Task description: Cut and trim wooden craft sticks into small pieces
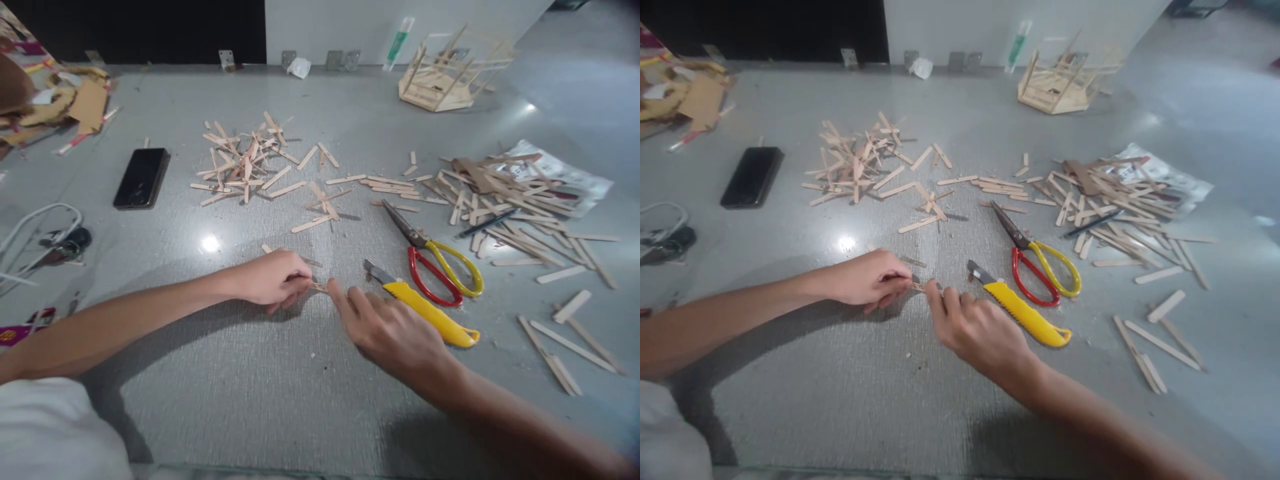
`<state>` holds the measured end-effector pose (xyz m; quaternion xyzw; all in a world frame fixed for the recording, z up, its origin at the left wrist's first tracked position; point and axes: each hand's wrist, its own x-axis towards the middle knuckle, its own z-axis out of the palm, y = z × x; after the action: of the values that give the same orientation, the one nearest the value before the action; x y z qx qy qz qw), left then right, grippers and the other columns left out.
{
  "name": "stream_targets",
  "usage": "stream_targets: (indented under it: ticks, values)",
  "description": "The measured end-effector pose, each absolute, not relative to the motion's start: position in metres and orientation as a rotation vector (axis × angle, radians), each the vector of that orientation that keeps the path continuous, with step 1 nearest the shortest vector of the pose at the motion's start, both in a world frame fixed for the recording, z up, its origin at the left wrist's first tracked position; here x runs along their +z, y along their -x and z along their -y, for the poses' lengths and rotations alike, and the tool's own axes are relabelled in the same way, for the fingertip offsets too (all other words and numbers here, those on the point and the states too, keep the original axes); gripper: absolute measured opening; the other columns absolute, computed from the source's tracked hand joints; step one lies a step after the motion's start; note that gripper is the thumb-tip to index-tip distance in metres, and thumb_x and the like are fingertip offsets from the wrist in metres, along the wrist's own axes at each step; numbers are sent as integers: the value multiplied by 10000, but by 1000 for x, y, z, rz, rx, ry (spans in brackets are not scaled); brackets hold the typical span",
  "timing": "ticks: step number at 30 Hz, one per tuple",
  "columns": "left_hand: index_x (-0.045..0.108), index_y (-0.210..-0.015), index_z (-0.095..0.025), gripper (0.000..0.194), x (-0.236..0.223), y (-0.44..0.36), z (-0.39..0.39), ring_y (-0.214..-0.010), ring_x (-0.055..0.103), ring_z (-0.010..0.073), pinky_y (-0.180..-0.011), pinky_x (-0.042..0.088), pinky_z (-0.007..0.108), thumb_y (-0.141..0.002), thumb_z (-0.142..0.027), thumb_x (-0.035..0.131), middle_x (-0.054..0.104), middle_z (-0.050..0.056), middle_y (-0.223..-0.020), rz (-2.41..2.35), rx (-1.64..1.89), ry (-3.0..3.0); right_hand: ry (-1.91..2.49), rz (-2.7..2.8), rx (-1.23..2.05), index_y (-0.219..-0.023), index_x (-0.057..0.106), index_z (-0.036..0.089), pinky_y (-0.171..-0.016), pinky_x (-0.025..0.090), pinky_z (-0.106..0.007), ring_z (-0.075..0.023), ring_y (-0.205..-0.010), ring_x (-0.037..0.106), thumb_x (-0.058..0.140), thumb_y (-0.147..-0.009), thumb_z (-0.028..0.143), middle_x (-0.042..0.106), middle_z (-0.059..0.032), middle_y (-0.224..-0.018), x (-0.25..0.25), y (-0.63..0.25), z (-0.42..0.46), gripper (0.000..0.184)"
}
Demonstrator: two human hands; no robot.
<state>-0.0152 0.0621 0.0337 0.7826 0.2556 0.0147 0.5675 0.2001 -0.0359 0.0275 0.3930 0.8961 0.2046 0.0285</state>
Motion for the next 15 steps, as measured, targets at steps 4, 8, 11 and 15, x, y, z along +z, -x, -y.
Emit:
stream_targets:
  ticks: [4,8,11,15]
  values:
    - [485,-597,-160,395,34,15,-61,-352,535,65,-430,412,162,-985,-204,432,570,-15,-507,-619,29,-1840,-1243,-2755,351,-1226,601,123,-474,280,-326,-130,-491,557,438,-873,-27,638,2,-736,31,-205,30,417]
    - [455,-581,-165,390,34,13,-60,-330,516,56,-404,388,148,-969,-156,421,552,-26,-488,-628,41,-1853,-1156,-2738,439,-1121,630,145,-469,225,-337,-149,-475,549,416,-881,-18,614,-2,-684,43,-203,26,360]
    - [448,-570,-165,392,33,13,-59,-336,525,60,-391,374,144,-960,-141,409,532,-29,-481,-617,53,-1857,-1019,-2747,579,-911,654,155,-466,182,-337,-151,-458,522,420,-848,-39,577,-15,-605,54,-196,22,311]
    - [448,-571,-161,393,33,13,-58,-342,534,58,-394,381,137,-961,-150,402,537,-25,-498,-631,64,-1874,-955,-2748,442,-872,658,155,-467,172,-334,-140,-464,518,475,-786,-65,611,-23,-611,61,-193,14,299]
